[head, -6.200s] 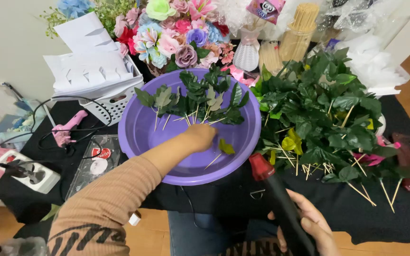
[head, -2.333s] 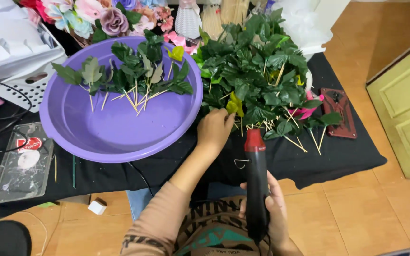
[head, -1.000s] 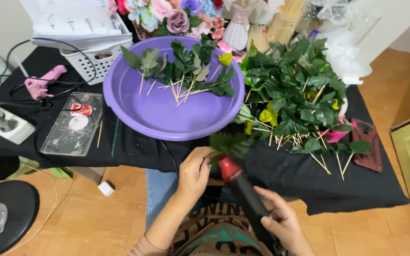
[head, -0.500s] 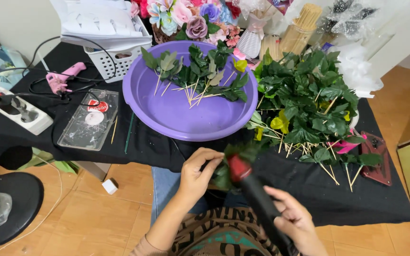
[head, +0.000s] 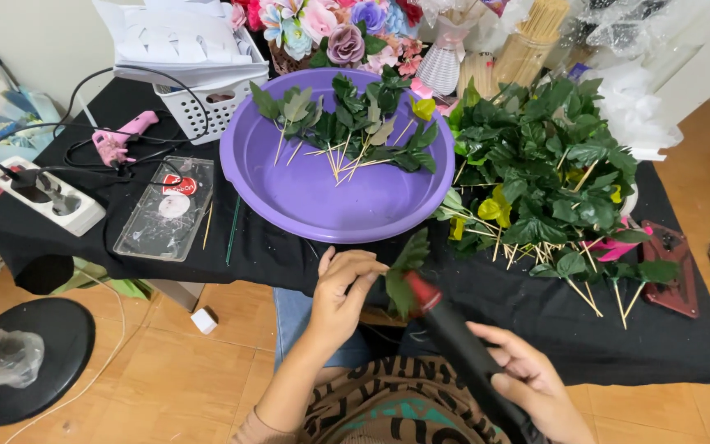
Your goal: The person uses a heat gun to shape artificial leaves attached to wooden sticks. They pick up leaves from a purple basin, apply heat to the leaves, and place them back into the basin. The person also briefly unplugs and replugs the heat gun cord.
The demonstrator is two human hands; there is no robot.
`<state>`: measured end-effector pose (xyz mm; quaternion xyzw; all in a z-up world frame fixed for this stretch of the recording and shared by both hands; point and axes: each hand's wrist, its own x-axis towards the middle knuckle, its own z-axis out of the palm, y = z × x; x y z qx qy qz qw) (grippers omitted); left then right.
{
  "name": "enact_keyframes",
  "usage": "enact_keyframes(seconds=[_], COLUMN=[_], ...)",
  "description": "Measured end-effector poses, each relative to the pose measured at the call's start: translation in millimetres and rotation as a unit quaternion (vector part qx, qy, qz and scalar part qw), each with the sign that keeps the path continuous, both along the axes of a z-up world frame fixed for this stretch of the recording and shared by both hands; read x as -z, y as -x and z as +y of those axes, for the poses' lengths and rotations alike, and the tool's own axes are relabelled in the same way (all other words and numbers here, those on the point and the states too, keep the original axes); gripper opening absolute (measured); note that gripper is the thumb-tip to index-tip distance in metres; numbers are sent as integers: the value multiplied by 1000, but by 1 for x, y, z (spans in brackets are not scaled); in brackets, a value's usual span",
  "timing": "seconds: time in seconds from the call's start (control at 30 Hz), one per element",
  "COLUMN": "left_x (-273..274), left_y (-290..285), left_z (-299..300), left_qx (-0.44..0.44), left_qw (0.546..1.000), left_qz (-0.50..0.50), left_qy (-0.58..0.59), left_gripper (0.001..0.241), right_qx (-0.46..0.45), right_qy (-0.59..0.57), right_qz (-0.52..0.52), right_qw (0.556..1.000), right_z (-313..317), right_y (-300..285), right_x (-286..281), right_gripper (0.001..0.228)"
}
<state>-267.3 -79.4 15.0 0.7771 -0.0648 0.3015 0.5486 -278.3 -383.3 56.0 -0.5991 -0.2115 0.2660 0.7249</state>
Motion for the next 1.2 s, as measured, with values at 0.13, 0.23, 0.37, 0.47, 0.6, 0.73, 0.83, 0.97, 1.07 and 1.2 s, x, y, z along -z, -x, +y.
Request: enact_keyframes(seconds=[0.13,0.23,0.37,0.47,0.6,0.73,0.83,0.97,1.07,1.2], left_x=[13,18,21,23,23,20,17,7,12,15], left_y=[-5,-5,-5,-7,-6,-4,-4,1,3,4], left_z=[5,1,3,6,-1,3,10,10,19,36], left_qx=[-16,28,31,24,110,124,62,-5,-18,-39], left_qw=[1000,999,999,999,982,965,986,1000,1000,999], left_qz=[-6,-10,22,22,7,26,40,-18,-11,-9], left_qy=[-18,-20,17,7,151,228,147,4,7,16], left_gripper=[18,15,16,16,17,14,16,17,16,16], right_qx=[38,1,17,7,15,25,43,-20,-77,-67], right_qy=[18,32,-6,3,75,-15,5,77,131,131], right_qz=[-9,-21,-12,-11,1,-54,-67,-28,-38,-106], right_qw=[999,999,1000,1000,997,998,997,996,988,984], right_z=[1,-1,1,-4,3,4,-3,7,5,-8], right_y=[-1,-3,-5,-5,-4,-3,-2,-2,-9,-23], right_x=[-10,0,-5,-3,-2,-5,-6,-19,-20,-22], right_gripper=[70,61,65,66,59,60,73,63,59,61])
